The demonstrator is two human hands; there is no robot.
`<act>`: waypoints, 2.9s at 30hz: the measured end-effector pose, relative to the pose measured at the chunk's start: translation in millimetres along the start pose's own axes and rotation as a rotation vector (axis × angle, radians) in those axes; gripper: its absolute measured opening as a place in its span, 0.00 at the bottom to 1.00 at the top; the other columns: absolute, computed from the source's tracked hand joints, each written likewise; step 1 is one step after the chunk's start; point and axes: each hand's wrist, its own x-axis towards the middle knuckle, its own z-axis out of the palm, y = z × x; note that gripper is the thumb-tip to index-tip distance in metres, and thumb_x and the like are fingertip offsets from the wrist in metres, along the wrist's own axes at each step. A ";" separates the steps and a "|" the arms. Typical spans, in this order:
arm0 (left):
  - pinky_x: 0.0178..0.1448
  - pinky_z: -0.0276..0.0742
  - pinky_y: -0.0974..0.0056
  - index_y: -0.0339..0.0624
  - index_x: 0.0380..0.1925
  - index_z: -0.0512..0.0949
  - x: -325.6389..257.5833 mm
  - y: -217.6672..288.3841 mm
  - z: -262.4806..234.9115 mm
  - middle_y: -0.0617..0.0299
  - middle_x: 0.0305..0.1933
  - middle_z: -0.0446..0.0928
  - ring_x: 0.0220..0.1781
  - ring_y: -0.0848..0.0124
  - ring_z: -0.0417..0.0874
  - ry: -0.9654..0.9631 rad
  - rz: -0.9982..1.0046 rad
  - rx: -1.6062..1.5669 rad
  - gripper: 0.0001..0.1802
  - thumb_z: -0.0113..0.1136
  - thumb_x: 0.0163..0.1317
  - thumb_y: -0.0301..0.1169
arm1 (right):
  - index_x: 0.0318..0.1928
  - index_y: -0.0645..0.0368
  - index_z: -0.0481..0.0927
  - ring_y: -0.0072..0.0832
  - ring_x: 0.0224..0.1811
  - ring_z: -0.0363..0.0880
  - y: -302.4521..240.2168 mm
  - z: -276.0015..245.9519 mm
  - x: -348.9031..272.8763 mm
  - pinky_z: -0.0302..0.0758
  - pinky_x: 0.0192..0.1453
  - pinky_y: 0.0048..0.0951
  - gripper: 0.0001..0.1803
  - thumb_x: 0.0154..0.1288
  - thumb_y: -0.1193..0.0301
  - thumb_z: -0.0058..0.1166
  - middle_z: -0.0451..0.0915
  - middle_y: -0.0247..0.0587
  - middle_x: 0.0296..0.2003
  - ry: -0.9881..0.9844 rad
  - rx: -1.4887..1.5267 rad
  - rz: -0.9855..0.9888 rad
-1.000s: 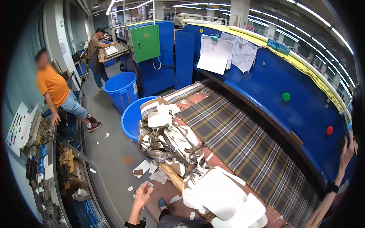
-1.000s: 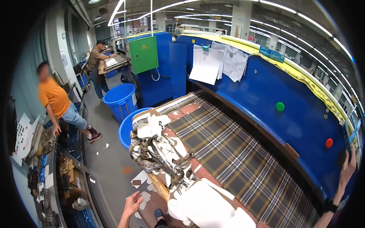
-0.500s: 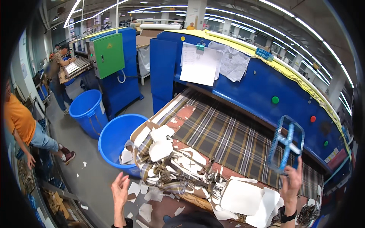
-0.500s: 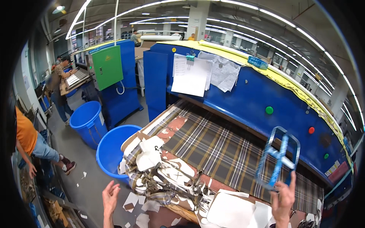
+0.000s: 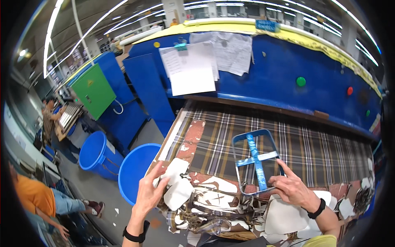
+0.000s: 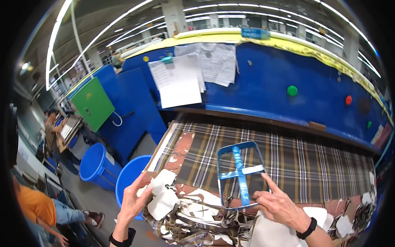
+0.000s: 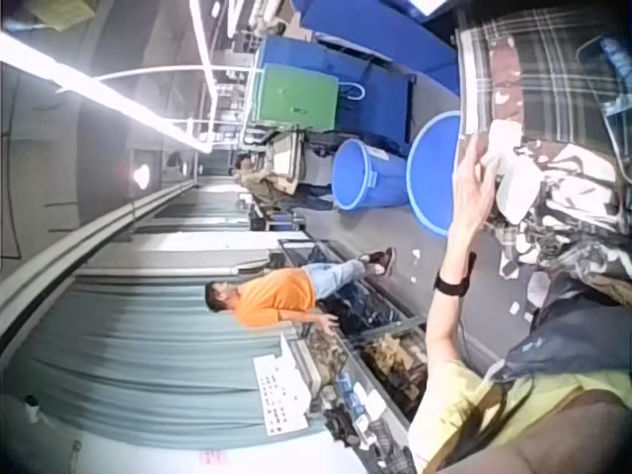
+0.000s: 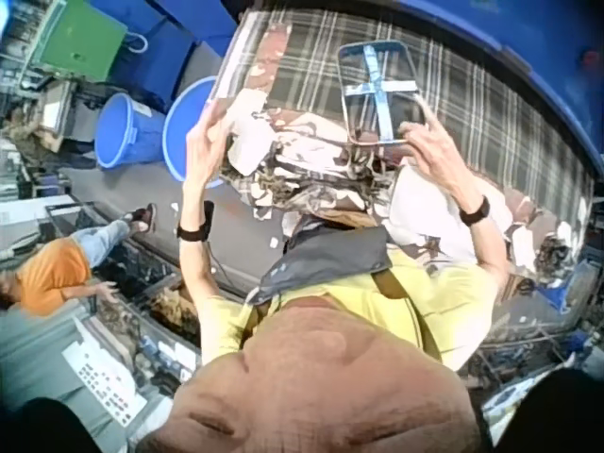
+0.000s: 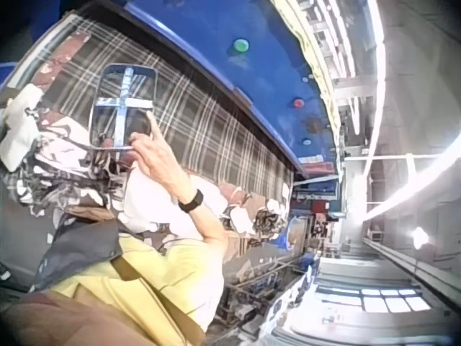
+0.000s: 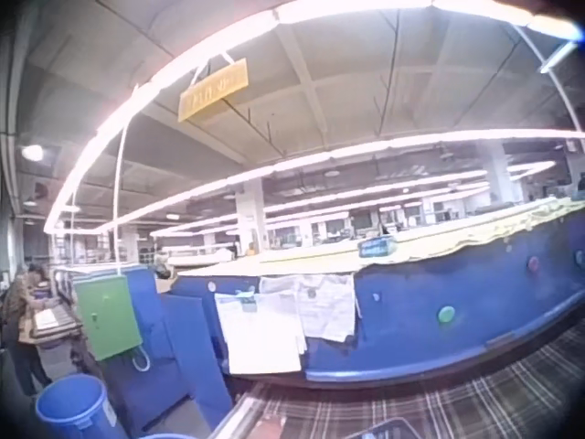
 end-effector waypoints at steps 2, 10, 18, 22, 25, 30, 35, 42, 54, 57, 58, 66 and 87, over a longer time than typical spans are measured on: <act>0.64 0.74 0.54 0.34 0.67 0.67 23.9 -2.1 7.6 0.42 0.59 0.77 0.62 0.51 0.79 -0.165 0.123 0.125 0.32 0.65 0.64 0.32 | 0.32 0.64 0.78 0.56 0.65 0.70 4.8 10.4 14.0 0.65 0.76 0.51 0.10 0.46 0.83 0.63 0.81 0.38 0.40 -0.009 0.020 -0.004; 0.69 0.67 0.49 0.38 0.68 0.66 85.7 -27.5 78.9 0.40 0.69 0.65 0.68 0.45 0.69 -0.529 0.499 0.388 0.37 0.62 0.64 0.46 | 0.29 0.63 0.78 0.57 0.67 0.68 14.5 32.4 28.3 0.68 0.75 0.50 0.08 0.48 0.82 0.64 0.82 0.41 0.40 -0.043 -0.047 0.062; 0.64 0.72 0.54 0.39 0.57 0.75 99.6 -40.0 106.6 0.49 0.63 0.73 0.63 0.58 0.77 -0.534 0.868 0.488 0.25 0.62 0.63 0.40 | 0.29 0.65 0.78 0.53 0.63 0.73 11.7 61.1 39.3 0.64 0.76 0.52 0.07 0.53 0.79 0.65 0.83 0.42 0.39 0.105 -0.068 0.230; 0.60 0.76 0.56 0.41 0.55 0.77 103.5 -49.6 108.8 0.51 0.62 0.75 0.62 0.59 0.79 -0.530 0.935 0.500 0.23 0.61 0.64 0.41 | 0.29 0.65 0.78 0.53 0.64 0.72 13.7 72.6 46.9 0.63 0.76 0.52 0.07 0.55 0.78 0.65 0.83 0.43 0.41 0.127 -0.097 0.276; 0.58 0.78 0.58 0.42 0.55 0.78 105.5 -53.8 110.4 0.53 0.62 0.76 0.62 0.60 0.80 -0.510 0.952 0.480 0.22 0.61 0.64 0.41 | 0.29 0.65 0.78 0.54 0.67 0.69 20.6 87.7 45.4 0.64 0.75 0.52 0.08 0.56 0.77 0.65 0.84 0.42 0.42 0.139 -0.150 0.300; 0.56 0.80 0.59 0.41 0.52 0.80 112.1 -53.2 112.7 0.53 0.58 0.79 0.57 0.60 0.83 -0.461 1.026 0.406 0.20 0.61 0.64 0.40 | 0.52 0.63 0.76 0.56 0.73 0.59 18.0 88.8 36.4 0.63 0.75 0.51 0.19 0.60 0.73 0.64 0.69 0.47 0.65 0.039 -0.104 0.436; 0.53 0.82 0.59 0.40 0.46 0.83 112.9 -49.0 109.7 0.54 0.53 0.82 0.51 0.58 0.85 -0.456 0.957 0.361 0.15 0.62 0.64 0.37 | 0.52 0.74 0.73 0.61 0.70 0.62 2.9 69.6 6.8 0.63 0.72 0.54 0.28 0.63 0.62 0.64 0.70 0.59 0.62 -0.050 -0.253 0.642; 0.49 0.83 0.57 0.40 0.49 0.83 116.0 -40.5 104.3 0.51 0.56 0.81 0.50 0.56 0.85 -0.554 0.847 0.290 0.16 0.60 0.66 0.37 | 0.48 0.72 0.74 0.57 0.67 0.67 10.1 79.0 -6.8 0.66 0.69 0.49 0.25 0.61 0.62 0.64 0.71 0.63 0.61 -0.021 -0.213 0.631; 0.73 0.68 0.50 0.42 0.59 0.76 111.8 -55.2 98.5 0.55 0.68 0.72 0.67 0.57 0.74 -0.676 0.824 0.382 0.22 0.56 0.69 0.40 | 0.39 0.68 0.76 0.51 0.62 0.74 9.6 74.1 1.1 0.76 0.60 0.45 0.19 0.55 0.68 0.68 0.78 0.56 0.54 0.000 -0.232 0.570; 0.77 0.59 0.47 0.42 0.62 0.74 114.0 -58.4 94.8 0.55 0.71 0.69 0.73 0.58 0.67 -0.703 0.725 0.269 0.25 0.56 0.69 0.41 | 0.39 0.68 0.76 0.51 0.62 0.74 9.3 73.8 1.7 0.76 0.60 0.45 0.19 0.55 0.68 0.68 0.78 0.56 0.55 0.011 -0.231 0.582; 0.79 0.54 0.47 0.43 0.66 0.71 115.5 -57.0 94.3 0.52 0.73 0.64 0.76 0.56 0.61 -0.783 0.630 0.231 0.29 0.58 0.67 0.42 | 0.40 0.68 0.77 0.51 0.62 0.74 8.9 72.6 2.0 0.75 0.61 0.45 0.19 0.56 0.67 0.68 0.78 0.55 0.55 0.004 -0.225 0.591; 0.71 0.67 0.53 0.32 0.68 0.65 102.8 -67.1 75.2 0.41 0.66 0.72 0.69 0.48 0.72 -0.431 0.318 0.025 0.40 0.71 0.56 0.29 | 0.46 0.72 0.76 0.55 0.60 0.75 32.8 20.0 57.8 0.76 0.60 0.47 0.15 0.65 0.72 0.59 0.78 0.59 0.53 0.058 -0.188 0.483; 0.78 0.53 0.49 0.37 0.73 0.56 82.1 -72.4 86.4 0.54 0.63 0.78 0.69 0.59 0.74 -0.381 0.123 -0.045 0.45 0.69 0.58 0.28 | 0.35 0.67 0.83 0.56 0.34 0.82 172.9 64.0 197.7 0.79 0.35 0.48 0.11 0.67 0.70 0.57 0.79 0.62 0.26 -0.276 -0.333 0.420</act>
